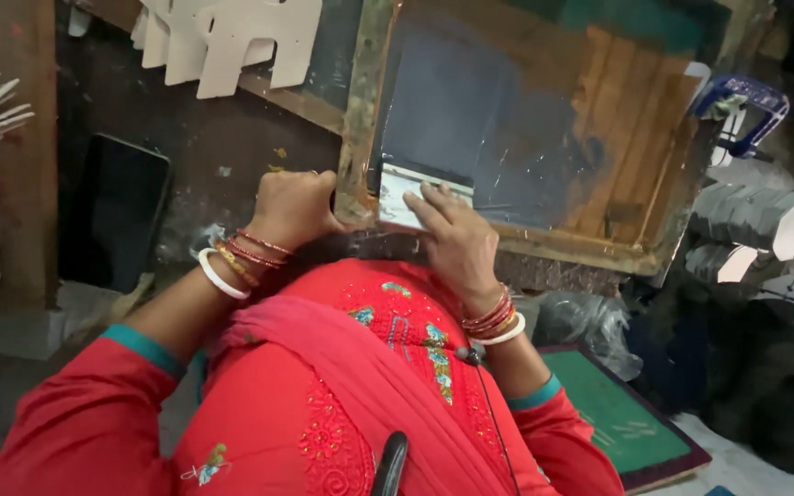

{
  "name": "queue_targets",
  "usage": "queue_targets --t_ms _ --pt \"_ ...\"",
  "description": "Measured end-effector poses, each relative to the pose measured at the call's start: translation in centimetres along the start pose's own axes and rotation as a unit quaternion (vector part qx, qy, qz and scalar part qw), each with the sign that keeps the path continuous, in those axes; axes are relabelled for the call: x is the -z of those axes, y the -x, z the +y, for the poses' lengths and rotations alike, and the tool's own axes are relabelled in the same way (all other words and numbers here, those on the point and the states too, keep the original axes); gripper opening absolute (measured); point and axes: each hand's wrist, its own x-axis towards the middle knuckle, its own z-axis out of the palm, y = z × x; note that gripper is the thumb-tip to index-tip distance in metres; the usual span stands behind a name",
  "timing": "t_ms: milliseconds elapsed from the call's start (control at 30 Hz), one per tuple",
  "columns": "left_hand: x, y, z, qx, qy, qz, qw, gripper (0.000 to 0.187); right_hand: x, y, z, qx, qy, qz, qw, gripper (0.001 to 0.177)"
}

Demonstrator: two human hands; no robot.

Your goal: The person performs screen printing by placing a shaped cutout on a screen and using a squeegee to spread ink across the mesh. They repeatedly lift the cutout to reveal the printed design and then reapply ink to the screen for subsequent prints.

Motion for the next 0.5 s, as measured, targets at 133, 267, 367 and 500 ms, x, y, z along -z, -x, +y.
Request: queue_targets --t_ms 133,267,367,500 --pt "1.4 0.6 1.4 0.034 -0.015 -0.018 0.999 0.074 1.1 1.3 0.4 -0.010 -0.034 0.051 0.998 0.047" --pt "5.6 1.5 3.7 0.046 0.246 0.016 0.968 0.056 1.4 3.2 0.9 -0.040 -0.116 0.242 0.963 0.026" --pt "9.5 0.8 6.2 -0.118 0.355 0.013 0.927 0.043 2.4 5.2 2.9 -0.039 -0.032 0.394 0.918 0.018" --pt "9.1 -4.3 7.2 -0.320 0.461 0.097 0.822 0.028 5.0 6.1 8.4 0.100 -0.289 0.546 0.780 0.023"
